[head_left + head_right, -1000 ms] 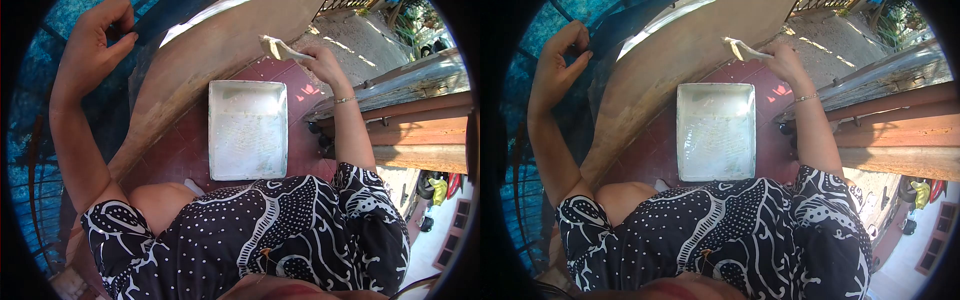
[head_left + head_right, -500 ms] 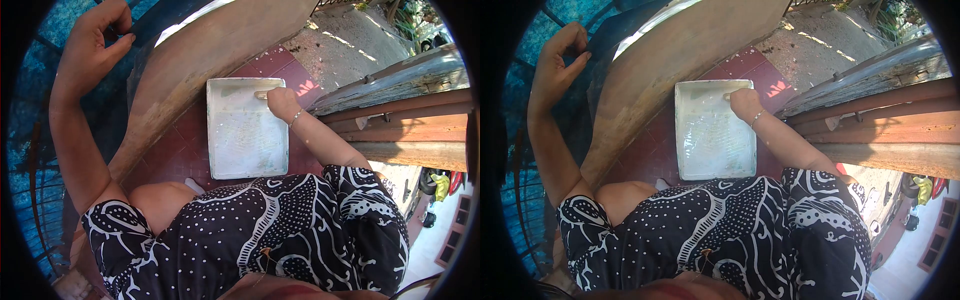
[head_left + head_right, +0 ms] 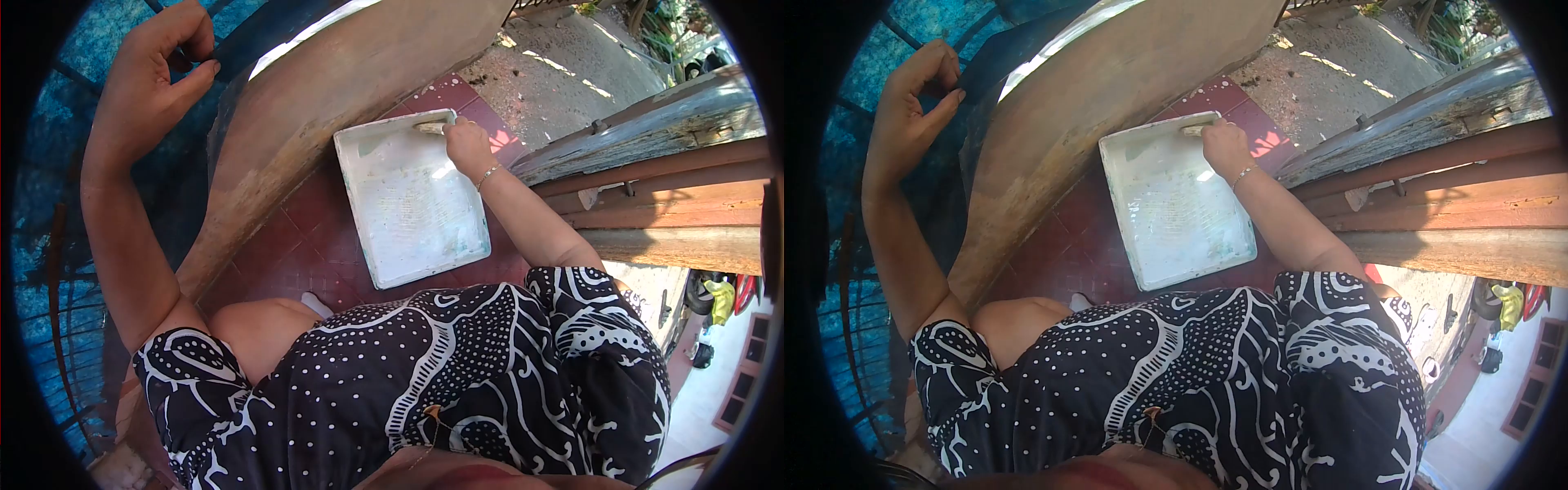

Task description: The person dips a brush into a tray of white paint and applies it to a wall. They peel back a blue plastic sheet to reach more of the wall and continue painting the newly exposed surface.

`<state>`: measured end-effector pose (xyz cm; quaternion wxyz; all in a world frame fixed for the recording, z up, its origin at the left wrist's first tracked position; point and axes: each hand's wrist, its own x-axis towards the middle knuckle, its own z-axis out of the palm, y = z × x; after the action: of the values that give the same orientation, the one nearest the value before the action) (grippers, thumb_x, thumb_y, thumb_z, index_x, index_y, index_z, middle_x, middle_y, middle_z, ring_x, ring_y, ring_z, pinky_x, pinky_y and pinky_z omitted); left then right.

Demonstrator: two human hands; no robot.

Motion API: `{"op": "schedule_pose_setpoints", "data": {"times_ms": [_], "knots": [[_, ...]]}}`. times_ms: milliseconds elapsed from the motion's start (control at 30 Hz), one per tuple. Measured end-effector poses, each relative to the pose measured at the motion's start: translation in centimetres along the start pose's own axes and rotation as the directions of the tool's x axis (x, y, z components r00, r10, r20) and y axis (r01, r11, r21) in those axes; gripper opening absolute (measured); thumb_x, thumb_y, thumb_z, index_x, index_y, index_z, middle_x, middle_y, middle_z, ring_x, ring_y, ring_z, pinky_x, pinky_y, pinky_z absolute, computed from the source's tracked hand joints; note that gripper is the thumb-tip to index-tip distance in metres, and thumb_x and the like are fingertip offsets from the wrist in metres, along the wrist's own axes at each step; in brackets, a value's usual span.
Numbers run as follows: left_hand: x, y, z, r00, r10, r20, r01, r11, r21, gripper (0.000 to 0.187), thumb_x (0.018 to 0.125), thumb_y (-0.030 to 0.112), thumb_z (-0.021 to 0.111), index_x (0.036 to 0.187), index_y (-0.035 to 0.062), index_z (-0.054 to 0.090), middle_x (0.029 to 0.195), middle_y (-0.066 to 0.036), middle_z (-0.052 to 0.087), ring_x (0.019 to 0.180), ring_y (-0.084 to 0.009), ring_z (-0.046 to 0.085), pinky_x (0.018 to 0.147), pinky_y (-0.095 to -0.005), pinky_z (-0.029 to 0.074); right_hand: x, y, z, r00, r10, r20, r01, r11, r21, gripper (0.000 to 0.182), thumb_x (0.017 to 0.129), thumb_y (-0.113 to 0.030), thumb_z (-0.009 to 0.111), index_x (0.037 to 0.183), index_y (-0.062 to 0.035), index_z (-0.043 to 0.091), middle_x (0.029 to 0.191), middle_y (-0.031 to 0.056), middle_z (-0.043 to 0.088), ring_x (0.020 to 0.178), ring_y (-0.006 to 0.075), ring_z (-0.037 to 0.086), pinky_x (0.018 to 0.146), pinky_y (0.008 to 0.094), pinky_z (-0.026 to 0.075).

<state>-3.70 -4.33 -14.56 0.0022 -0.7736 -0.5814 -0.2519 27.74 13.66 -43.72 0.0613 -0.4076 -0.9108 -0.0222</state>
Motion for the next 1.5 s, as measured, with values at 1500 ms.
{"op": "schedule_pose_setpoints", "data": {"times_ms": [1500], "knots": [[-0.2,-1.1,0.5,0.994,-0.052,-0.093,0.046,0.997,-0.062,0.020,0.067,-0.007,0.057,0.072,-0.0012,0.039,0.071,-0.005,0.039,0.065,-0.0146,0.039,0.060,-0.0265,0.034,2.7,5.8,-4.8,0.910,0.128,0.394,-0.270,-0.537,0.799,0.028,0.084,-0.009,0.064,0.106,0.0066,0.058,0.093,0.0189,0.065,0.077,0.0263,0.068,0.069,0.0324,0.059]]}}
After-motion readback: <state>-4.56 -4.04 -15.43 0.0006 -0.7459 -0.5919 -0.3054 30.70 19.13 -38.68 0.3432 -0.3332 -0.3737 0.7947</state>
